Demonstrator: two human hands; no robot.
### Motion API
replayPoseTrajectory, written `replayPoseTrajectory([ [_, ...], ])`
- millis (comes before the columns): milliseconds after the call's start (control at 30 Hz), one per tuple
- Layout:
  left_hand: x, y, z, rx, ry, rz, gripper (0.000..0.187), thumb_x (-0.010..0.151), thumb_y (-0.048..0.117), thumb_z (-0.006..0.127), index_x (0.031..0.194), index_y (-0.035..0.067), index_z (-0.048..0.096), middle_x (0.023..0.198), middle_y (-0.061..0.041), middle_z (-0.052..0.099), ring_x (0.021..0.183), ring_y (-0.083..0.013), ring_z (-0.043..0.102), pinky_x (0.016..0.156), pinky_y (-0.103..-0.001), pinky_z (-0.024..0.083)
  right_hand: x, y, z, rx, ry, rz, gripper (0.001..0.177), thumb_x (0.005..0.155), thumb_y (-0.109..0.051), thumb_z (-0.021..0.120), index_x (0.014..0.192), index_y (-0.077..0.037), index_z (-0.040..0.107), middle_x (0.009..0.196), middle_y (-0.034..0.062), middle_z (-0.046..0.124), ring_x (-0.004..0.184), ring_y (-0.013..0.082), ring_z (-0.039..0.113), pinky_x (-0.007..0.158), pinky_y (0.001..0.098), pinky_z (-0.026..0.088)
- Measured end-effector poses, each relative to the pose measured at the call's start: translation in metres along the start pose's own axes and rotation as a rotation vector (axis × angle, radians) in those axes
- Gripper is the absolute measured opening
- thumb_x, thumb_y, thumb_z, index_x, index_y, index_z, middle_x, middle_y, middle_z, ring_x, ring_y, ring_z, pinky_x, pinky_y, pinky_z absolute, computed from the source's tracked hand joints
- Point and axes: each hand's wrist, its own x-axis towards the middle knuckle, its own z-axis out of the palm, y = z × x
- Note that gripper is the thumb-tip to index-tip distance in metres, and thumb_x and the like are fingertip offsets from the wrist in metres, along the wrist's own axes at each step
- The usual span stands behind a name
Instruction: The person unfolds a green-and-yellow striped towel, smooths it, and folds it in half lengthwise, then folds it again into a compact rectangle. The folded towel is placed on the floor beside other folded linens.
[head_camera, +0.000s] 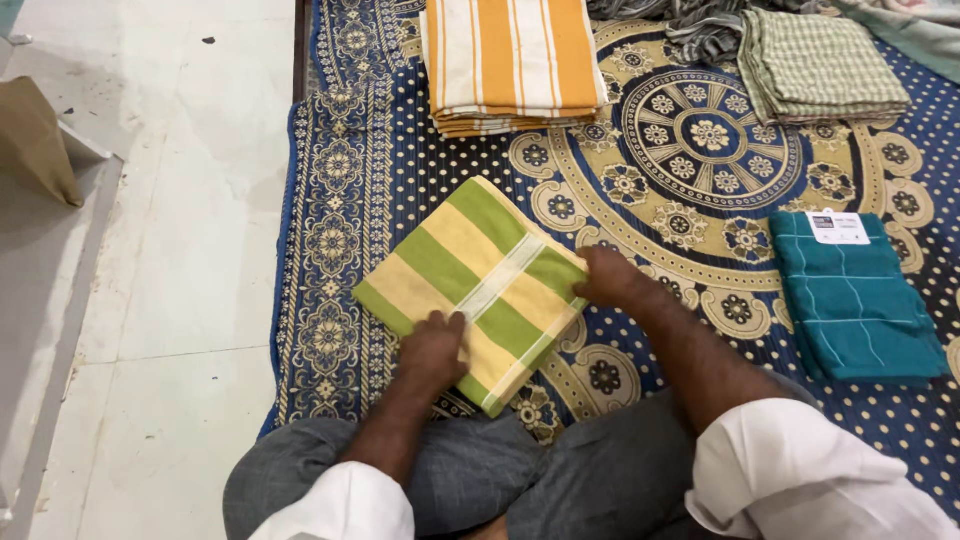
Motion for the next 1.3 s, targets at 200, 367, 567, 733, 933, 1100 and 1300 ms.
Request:
replayPoseTrajectory([
  [200,0.008,0.008,-0.002,-0.047,-0.040,0.063,0.097,0.053,0.025,0.098,0.138,0.022,0.051,0.121,-0.018,0.056,0.111,-0.0407,0.058,0.089,-0.057,0.048,-0.011,-0.010,0.009,0.028,0.182,0.017,0.057,0.069,-0.021,0.087,0.121,-0.011,0.066,0.121,0.0189,0.064,0.115,0.0368,0.061,0.097,0.0465,0.052],
  [367,0.021,0.005,-0.009,-0.281,-0.047,-0.101,0.056,0.075,0.035,0.086,0.124,0.020,0.063,0.113,-0.014,0.070,0.102,-0.0337,0.071,0.091,-0.046,0.055,-0.026,-0.055,-0.016,-0.052,0.208,0.136,0.032,0.084,-0.022,0.074,0.114,-0.010,0.069,0.106,0.0179,0.072,0.103,0.0365,0.067,0.089,0.0518,0.056],
  [567,0.052,-0.011,-0.031,-1.164,0.089,-0.456,0.044,0.098,0.042,0.055,0.134,0.018,0.063,0.121,-0.018,0.076,0.098,-0.0303,0.075,0.084,-0.042,0.059,-0.038,-0.098,-0.024,0.907,-0.007,-0.348,0.026,0.093,-0.019,0.063,0.113,-0.003,0.070,0.100,0.0132,0.077,0.089,0.0231,0.075,0.079,0.0351,0.064],
  [733,0.050,-0.040,-0.050,-1.299,0.267,-0.555,0.055,0.091,0.027,0.074,0.141,0.015,0.054,0.128,-0.018,0.072,0.107,-0.0303,0.074,0.091,-0.044,0.059,-0.023,-0.080,-0.021,1.119,0.105,-0.148,0.025,0.097,-0.020,0.064,0.117,-0.006,0.066,0.109,0.0106,0.075,0.097,0.0185,0.075,0.083,0.0339,0.064],
  [933,0.046,-0.055,-0.048,-0.864,0.423,-0.673,0.067,0.084,0.006,0.069,0.147,0.017,0.048,0.131,-0.017,0.064,0.111,-0.0351,0.071,0.093,-0.046,0.063,-0.017,-0.056,0.018,0.344,0.187,-0.376,0.035,0.087,-0.015,0.074,0.119,-0.006,0.068,0.115,0.0132,0.071,0.105,0.0263,0.070,0.092,0.0395,0.057],
  [1100,0.036,-0.062,-0.048,-0.325,0.693,-0.561,0.066,0.076,0.001,0.079,0.136,0.010,0.055,0.134,-0.020,0.060,0.121,-0.0394,0.057,0.098,-0.054,0.048,-0.028,-0.072,0.031,0.100,0.229,-0.300,0.040,0.085,-0.016,0.075,0.123,-0.009,0.067,0.130,0.0130,0.064,0.124,0.0309,0.058,0.108,0.0426,0.047],
  [1300,0.042,-0.010,-0.026,-0.186,0.144,-0.100,0.091,0.081,0.038,0.081,0.157,0.023,0.033,0.167,-0.013,0.021,0.154,-0.0402,0.016,0.122,-0.062,0.019,-0.044,-0.116,0.052,-0.141,0.393,-0.695,0.059,0.097,-0.024,0.060,0.151,-0.004,0.045,0.161,0.0178,0.039,0.149,0.0352,0.034,0.117,0.0543,0.032],
])
